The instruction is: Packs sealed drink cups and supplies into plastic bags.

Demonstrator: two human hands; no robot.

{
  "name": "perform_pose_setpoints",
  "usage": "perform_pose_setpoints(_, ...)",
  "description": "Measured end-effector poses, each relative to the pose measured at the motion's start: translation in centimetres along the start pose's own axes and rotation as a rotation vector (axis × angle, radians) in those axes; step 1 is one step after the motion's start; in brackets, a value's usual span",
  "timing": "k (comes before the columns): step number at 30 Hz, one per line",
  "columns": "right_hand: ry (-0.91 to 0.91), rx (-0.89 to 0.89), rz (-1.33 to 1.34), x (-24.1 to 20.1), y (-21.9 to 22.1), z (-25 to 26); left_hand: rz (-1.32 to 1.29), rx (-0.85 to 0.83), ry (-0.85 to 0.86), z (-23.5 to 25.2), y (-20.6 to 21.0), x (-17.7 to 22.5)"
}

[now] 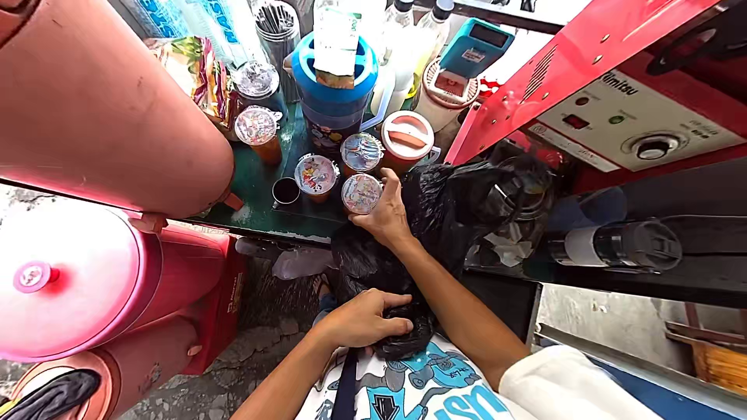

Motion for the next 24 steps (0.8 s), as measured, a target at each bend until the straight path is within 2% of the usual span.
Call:
perform_pose_setpoints(2, -0.005, 0.080, 0.189, 1.8, 1.8, -0.6, -0.026, 0.012, -0.010, -0.3, -0.3, -0.1)
perform_pose_setpoints(4, -0.012, 0.123, 0.259, 2.4, 2.8, -0.6, -0.062, 0.033, -0.012, -0.6, -0.5, -0.2)
perform_pose_setpoints(10, -0.095, 0.149, 0.210, 2.3, 2.8, -0.4, -0.121, 0.077, 0.014, -1.5, -0.8, -0.4)
perform_pose_setpoints(17, -0.083, 0.164, 0.197, 2.2, 2.6, -0.5, -0.150, 0.110, 0.019, -1.9, -0.8, -0.7)
perform_pose_setpoints(20, -0.046, 0.080, 0.028, 1.0, 1.6, -0.3, -0.158, 0.135, 0.022, -2.1, -0.9, -0.7)
perform_pose_setpoints(24, -0.100, -0.002, -0.193, -2.0, 0.5, 1.0, -0.165, 0.163, 0.053, -2.4, -1.3, -0.3)
Point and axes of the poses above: each hand's wrist, its own z-axis towards the middle knuckle, its own y-axis out of the palm, x = y × z, the point moved 7 cm from there along z, towards the middle knuckle, and after that the axes turned 8 degrees about -z, right-handed, at the moved point
